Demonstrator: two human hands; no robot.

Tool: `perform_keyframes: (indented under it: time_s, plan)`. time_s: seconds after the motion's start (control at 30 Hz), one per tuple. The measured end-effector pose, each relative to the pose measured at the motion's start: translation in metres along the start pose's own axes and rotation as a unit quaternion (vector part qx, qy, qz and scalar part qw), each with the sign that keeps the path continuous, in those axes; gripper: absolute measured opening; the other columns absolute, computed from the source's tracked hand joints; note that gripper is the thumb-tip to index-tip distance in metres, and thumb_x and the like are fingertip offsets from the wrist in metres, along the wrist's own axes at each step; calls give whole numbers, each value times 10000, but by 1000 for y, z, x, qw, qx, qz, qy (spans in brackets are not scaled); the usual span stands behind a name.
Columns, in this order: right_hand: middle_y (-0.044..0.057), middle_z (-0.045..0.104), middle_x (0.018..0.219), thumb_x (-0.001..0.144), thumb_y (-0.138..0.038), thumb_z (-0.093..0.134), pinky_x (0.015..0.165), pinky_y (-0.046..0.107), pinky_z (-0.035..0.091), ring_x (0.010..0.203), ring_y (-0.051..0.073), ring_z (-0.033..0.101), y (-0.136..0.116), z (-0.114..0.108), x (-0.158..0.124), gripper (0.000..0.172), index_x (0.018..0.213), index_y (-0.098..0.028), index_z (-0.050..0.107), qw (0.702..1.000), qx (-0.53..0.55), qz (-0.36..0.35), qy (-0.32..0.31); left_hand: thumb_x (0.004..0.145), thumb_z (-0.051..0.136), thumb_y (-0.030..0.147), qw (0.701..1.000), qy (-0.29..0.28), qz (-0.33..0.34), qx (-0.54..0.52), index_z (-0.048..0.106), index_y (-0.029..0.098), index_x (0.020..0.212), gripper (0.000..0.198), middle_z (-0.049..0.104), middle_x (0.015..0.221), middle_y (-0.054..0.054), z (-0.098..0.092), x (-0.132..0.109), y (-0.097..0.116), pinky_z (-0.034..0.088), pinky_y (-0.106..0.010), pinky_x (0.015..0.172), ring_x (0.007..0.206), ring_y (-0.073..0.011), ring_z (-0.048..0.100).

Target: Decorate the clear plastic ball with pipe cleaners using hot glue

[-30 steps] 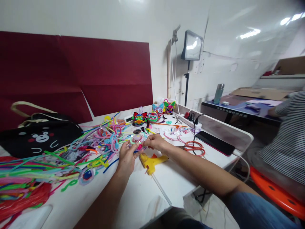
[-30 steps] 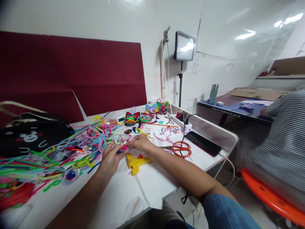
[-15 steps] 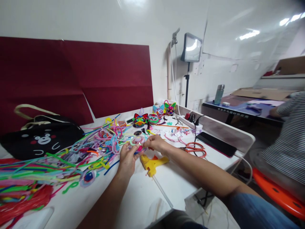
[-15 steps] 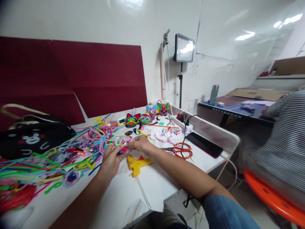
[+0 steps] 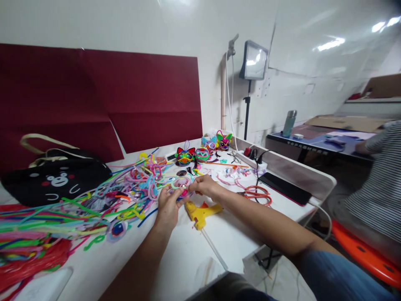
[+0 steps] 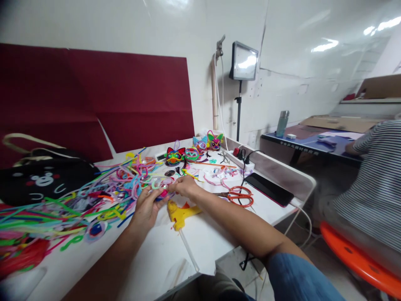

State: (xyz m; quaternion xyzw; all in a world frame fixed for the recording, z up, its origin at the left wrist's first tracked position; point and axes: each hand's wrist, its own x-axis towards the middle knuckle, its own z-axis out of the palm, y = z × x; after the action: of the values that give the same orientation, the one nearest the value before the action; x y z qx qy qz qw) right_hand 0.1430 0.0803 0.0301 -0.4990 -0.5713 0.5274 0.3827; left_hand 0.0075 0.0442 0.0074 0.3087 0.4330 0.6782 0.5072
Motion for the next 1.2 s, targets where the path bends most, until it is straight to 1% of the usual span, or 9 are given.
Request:
perform_keyframes:
  time_s: [0.17, 0.4, 0.57, 0.67, 0.8, 1.03, 1.2]
  plan:
    - [-77, 451, 397, 618, -226, 718, 459, 218, 292, 433, 69, 384, 0, 1, 2, 224, 507, -171, 531, 1000, -3, 2, 1, 621, 733, 101, 1000, 6, -3, -1, 525, 191, 918, 373, 648, 785, 18, 0, 0, 0, 560, -232, 617, 700, -103, 615]
    - [-75, 471, 420, 618, -245, 732, 451, 220, 284, 432, 66, 376, 2, 4, 5, 223, 517, -167, 549, 1000, -11, -4, -1, 617, 731, 95, 1000, 15, -9, 4, 531, 188, 900, 359, 646, 774, 8, 1, -1, 2, 555, -227, 599, 706, -113, 619]
    - [-72, 496, 443, 624, -188, 734, 474, 209, 315, 454, 64, 407, 0, 0, 2, 201, 526, -159, 561, 1000, -9, -14, -9, 617, 736, 97, 1000, 17, -10, -2, 544, 186, 874, 333, 639, 765, 5, 2, 1, 2, 553, -228, 565, 688, -120, 618]
    - [-73, 495, 442, 620, -174, 751, 475, 204, 310, 457, 60, 408, -1, -5, -2, 225, 516, -158, 553, 1000, -6, -19, -10, 619, 731, 96, 1000, 14, -10, -9, 546, 183, 863, 319, 630, 745, 13, 1, 2, 2, 553, -225, 563, 689, -118, 615]
    - [-72, 490, 430, 615, -199, 776, 475, 207, 304, 455, 63, 403, 1, -9, -6, 250, 515, -160, 549, 1000, -4, -16, -4, 606, 740, 103, 1000, 3, -10, -13, 552, 173, 868, 330, 628, 742, 20, 0, 2, 1, 549, -215, 563, 687, -107, 606]
    - [-78, 451, 399, 649, -209, 735, 466, 207, 279, 435, 57, 367, 0, -7, -9, 290, 480, -169, 503, 1000, 21, -16, -8, 565, 762, 127, 1000, 1, -5, -24, 544, 178, 844, 358, 631, 737, 26, 0, 1, 1, 552, -218, 556, 682, -109, 604]
    - [-82, 431, 395, 623, -245, 745, 466, 209, 265, 436, 56, 343, -1, -6, -11, 323, 460, -175, 475, 999, 33, -8, -9, 545, 765, 132, 1000, -2, -7, -23, 552, 173, 830, 358, 631, 721, 24, 0, 1, 0, 553, -226, 543, 672, -115, 600]
